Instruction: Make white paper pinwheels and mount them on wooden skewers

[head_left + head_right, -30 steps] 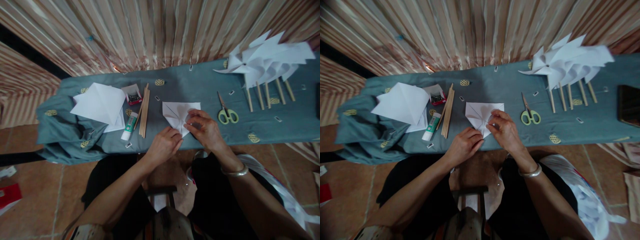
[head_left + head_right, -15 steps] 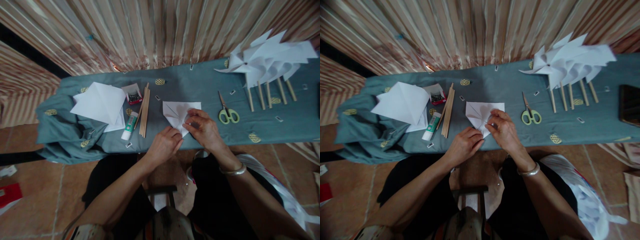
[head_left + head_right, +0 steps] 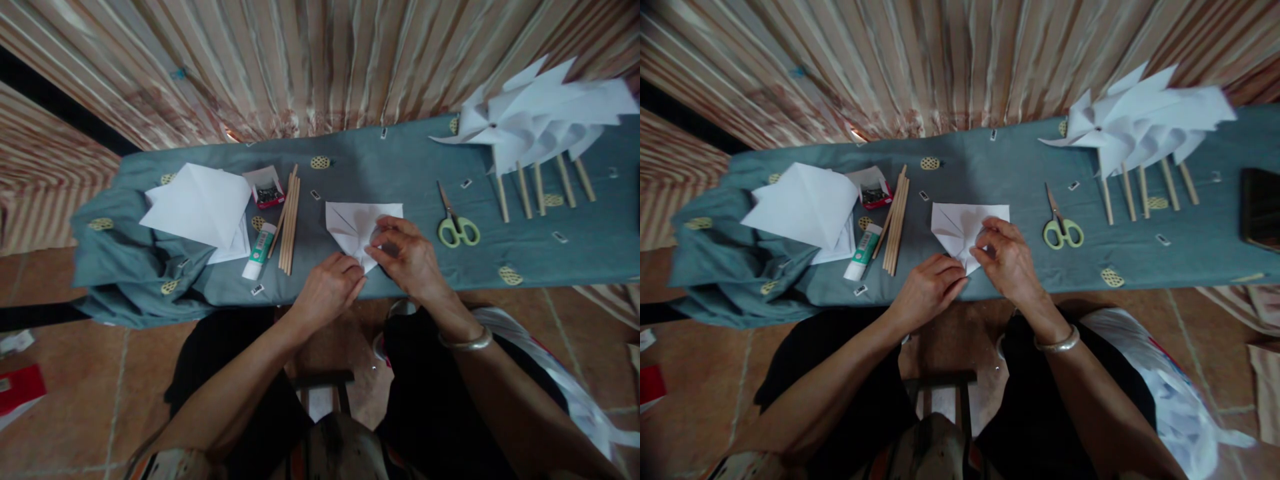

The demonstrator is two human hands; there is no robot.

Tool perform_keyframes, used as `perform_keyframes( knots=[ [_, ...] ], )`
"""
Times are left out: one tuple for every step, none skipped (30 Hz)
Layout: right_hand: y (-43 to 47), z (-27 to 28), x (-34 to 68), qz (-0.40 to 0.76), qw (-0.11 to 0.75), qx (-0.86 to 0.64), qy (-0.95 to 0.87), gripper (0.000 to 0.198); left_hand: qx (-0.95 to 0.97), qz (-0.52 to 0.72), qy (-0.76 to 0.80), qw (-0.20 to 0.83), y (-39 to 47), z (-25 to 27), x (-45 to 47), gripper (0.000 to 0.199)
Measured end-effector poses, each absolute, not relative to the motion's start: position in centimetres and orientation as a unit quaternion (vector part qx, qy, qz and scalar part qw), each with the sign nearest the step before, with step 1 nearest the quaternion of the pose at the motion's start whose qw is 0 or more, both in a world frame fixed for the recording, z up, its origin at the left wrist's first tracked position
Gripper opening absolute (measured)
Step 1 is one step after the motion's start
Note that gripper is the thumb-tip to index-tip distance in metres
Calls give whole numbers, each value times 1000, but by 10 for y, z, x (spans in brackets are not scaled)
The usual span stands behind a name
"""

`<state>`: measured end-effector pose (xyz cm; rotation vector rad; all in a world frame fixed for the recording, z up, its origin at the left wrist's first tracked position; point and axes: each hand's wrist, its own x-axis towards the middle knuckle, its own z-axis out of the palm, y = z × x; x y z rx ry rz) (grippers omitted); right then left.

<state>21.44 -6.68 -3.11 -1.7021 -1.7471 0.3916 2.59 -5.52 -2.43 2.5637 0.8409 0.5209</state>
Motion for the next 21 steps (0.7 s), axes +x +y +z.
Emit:
perform_keyframes(
  knots=[
    [-67, -31, 214, 151, 329, -651, -667, 10, 915, 185, 300, 196, -55, -24, 26, 21],
    [-67, -31, 215, 153, 330, -651, -667, 9, 915, 186, 299, 195, -55, -24, 26, 21],
    [-67, -31, 215, 154, 332, -650, -666, 9, 916, 186, 298, 195, -55, -24, 26, 21],
    [-67, -31, 215, 155, 334, -649, -666, 9, 916, 187, 297, 194, -55, -24, 26, 21],
    [-67, -32, 215, 157, 335, -648, -666, 9, 916, 187, 296, 194, -55, -24, 26, 21],
    [-67, -32, 215, 158, 335, -648, -666, 10, 917, 187, 295, 193, -55, -23, 26, 21],
    [-67, -32, 215, 158, 334, -648, -666, 10, 917, 188, 295, 193, -55, -23, 26, 21],
    [-67, -32, 215, 158, 334, -647, -667, 10, 917, 188, 295, 193, -55, -23, 26, 20],
    [-67, -32, 215, 158, 333, -647, -667, 10, 917, 186, 296, 194, -55, -23, 26, 20],
    [-67, -31, 214, 157, 333, -647, -668, 9, 917, 185, 297, 194, -55, -23, 26, 20],
    [-68, -31, 214, 154, 335, -646, -668, 9, 917, 184, 297, 194, -55, -23, 26, 19],
    [-68, -31, 214, 150, 336, -646, -669, 8, 917, 183, 297, 193, -55, -23, 26, 19],
    [-68, -31, 213, 147, 336, -646, -670, 7, 918, 181, 297, 191, -55, -23, 26, 19],
    [-68, -31, 213, 145, 334, -647, -670, 7, 919, 180, 296, 190, -55, -23, 26, 19],
    [-68, -31, 213, 144, 333, -647, -670, 7, 919, 179, 296, 189, -55, -23, 26, 19],
    [-68, -31, 213, 146, 332, -648, -670, 7, 919, 179, 295, 187, -55, -23, 26, 19],
    [-69, -31, 213, 149, 331, -648, -670, 7, 920, 178, 296, 187, -55, -24, 26, 19],
    [-69, -31, 213, 152, 332, -647, -670, 7, 920, 177, 296, 187, -55, -24, 26, 19],
    [-69, -32, 214, 154, 334, -644, -670, 7, 920, 176, 297, 186, -55, -24, 26, 19],
    [-69, -33, 214, 154, 338, -641, -672, 7, 921, 173, 297, 186, -55, -24, 27, 19],
    [-69, -33, 214, 152, 342, -636, -675, 7, 921, 171, 297, 186, -55, -24, 27, 19]
  ],
)
